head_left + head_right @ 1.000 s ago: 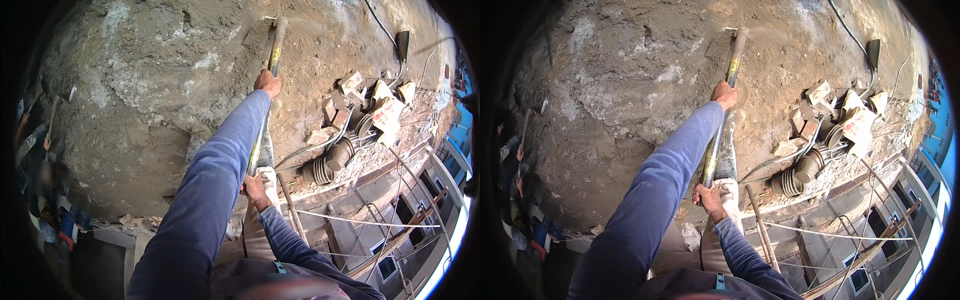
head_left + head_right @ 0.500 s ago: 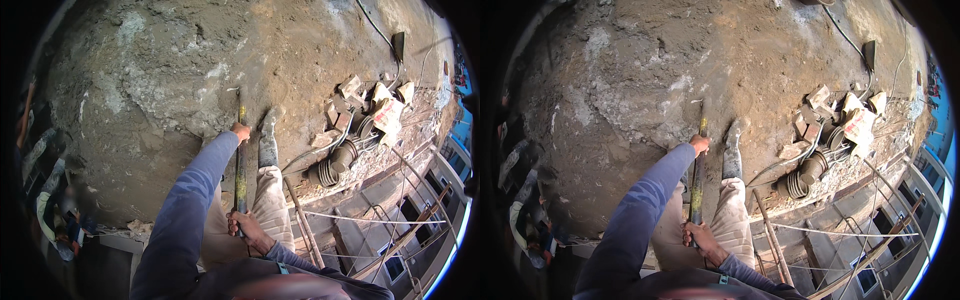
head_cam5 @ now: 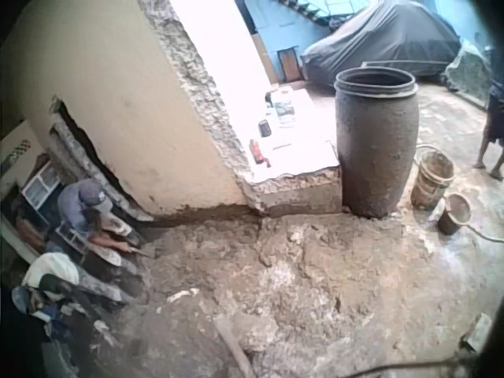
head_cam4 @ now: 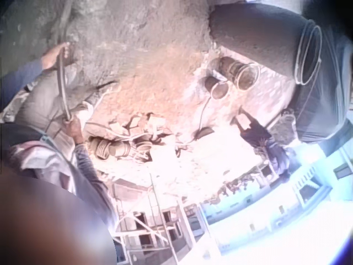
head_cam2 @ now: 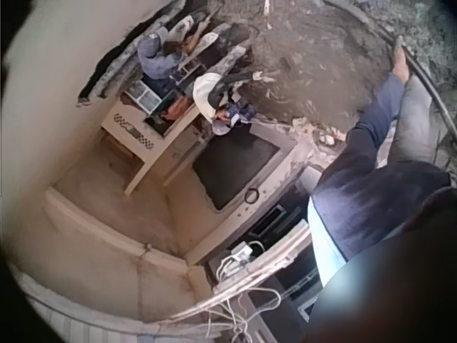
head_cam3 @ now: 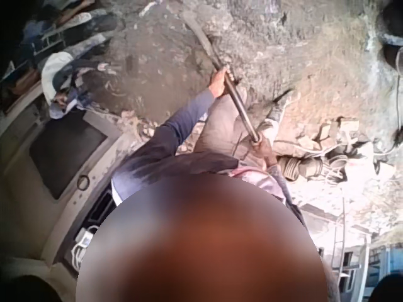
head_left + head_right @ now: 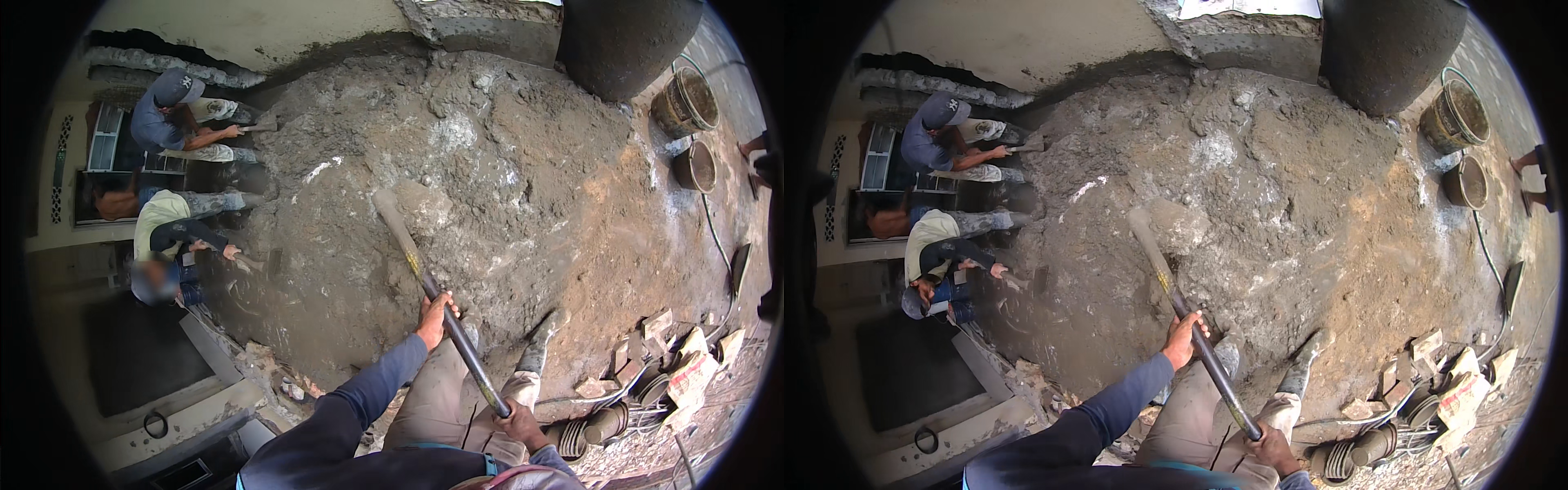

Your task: The person uses a long-handled tool to spread and level wet concrete on a floor while two coworkers also work nearby. The person briefly picks up a metal bowl and pours water into a large black drum before resuming leveling the concrete.

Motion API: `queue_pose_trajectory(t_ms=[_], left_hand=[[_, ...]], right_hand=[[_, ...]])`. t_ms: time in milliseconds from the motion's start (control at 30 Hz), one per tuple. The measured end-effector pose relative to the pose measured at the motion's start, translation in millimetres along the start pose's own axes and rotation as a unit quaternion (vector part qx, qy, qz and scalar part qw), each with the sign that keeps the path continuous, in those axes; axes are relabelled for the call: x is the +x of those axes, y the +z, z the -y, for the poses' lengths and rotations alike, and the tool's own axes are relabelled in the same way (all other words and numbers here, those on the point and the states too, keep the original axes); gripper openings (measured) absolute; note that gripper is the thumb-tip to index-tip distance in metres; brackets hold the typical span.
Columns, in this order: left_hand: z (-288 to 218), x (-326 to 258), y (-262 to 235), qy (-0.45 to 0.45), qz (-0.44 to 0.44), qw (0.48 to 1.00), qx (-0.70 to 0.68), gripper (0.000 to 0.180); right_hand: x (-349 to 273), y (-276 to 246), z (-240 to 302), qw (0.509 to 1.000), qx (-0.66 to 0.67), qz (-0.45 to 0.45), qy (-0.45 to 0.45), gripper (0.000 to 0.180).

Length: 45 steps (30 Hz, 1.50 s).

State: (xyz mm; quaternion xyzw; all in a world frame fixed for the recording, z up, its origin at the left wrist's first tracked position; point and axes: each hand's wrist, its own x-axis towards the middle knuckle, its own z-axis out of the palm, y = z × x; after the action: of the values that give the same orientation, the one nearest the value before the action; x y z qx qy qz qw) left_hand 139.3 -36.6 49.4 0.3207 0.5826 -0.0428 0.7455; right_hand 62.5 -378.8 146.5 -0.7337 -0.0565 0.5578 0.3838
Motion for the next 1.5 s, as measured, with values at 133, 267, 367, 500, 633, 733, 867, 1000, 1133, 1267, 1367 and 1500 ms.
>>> queue_pose_trajectory(t_ms=[133,267,367,500,633,733,867,1000,1133,1267,1367,1500], left_hand=[[-71,40,-13,0.0,-0.117,0.991,-0.069,0.026],[-166,13,-10,0.133,-0.012,0.984,-0.118,0.031],[-186,-46,24,0.193,0.111,0.967,-0.123,0.026],[-133,-103,82,0.167,0.413,0.881,-0.158,0.02],[-25,-114,137,0.043,0.42,0.905,0.042,0.05],[47,-121,120,0.056,0.273,0.862,0.423,0.069],[107,-142,25,0.008,0.143,0.924,0.356,0.05],[120,-168,-69,0.018,-0.015,0.915,0.402,0.037],[119,-210,-124,0.044,-0.093,0.929,0.354,0.035],[136,-254,-136,0.042,-0.142,0.928,0.343,0.029],[155,-273,-130,0.043,-0.089,0.941,0.325,0.031],[180,-274,-114,0.036,-0.016,0.962,0.27,0.029]], right_hand=[[133,12,-19,0.97,-0.216,-0.089,-0.059,0.035],[176,-1,45,0.957,-0.225,-0.135,-0.128,0.033],[142,-30,90,0.954,-0.211,-0.155,-0.147,0.04],[52,-100,59,0.986,-0.105,-0.007,-0.126,0.056],[-34,-148,-36,0.989,-0.141,0.009,0.044,0.046],[-87,-154,-123,0.942,-0.206,-0.215,0.153,0.04],[-83,-168,-217,0.893,-0.228,-0.288,0.26,0.043],[25,-207,-246,0.895,-0.137,-0.242,0.348,0.039],[43,-238,-251,0.917,-0.153,-0.154,0.335,0.053],[17,-328,-249,0.908,0.286,0.108,0.286,0.015],[-28,-382,-246,0.863,0.399,0.087,0.298,0.02],[-58,-380,-263,0.96,-0.077,0.015,0.268,0.034]])
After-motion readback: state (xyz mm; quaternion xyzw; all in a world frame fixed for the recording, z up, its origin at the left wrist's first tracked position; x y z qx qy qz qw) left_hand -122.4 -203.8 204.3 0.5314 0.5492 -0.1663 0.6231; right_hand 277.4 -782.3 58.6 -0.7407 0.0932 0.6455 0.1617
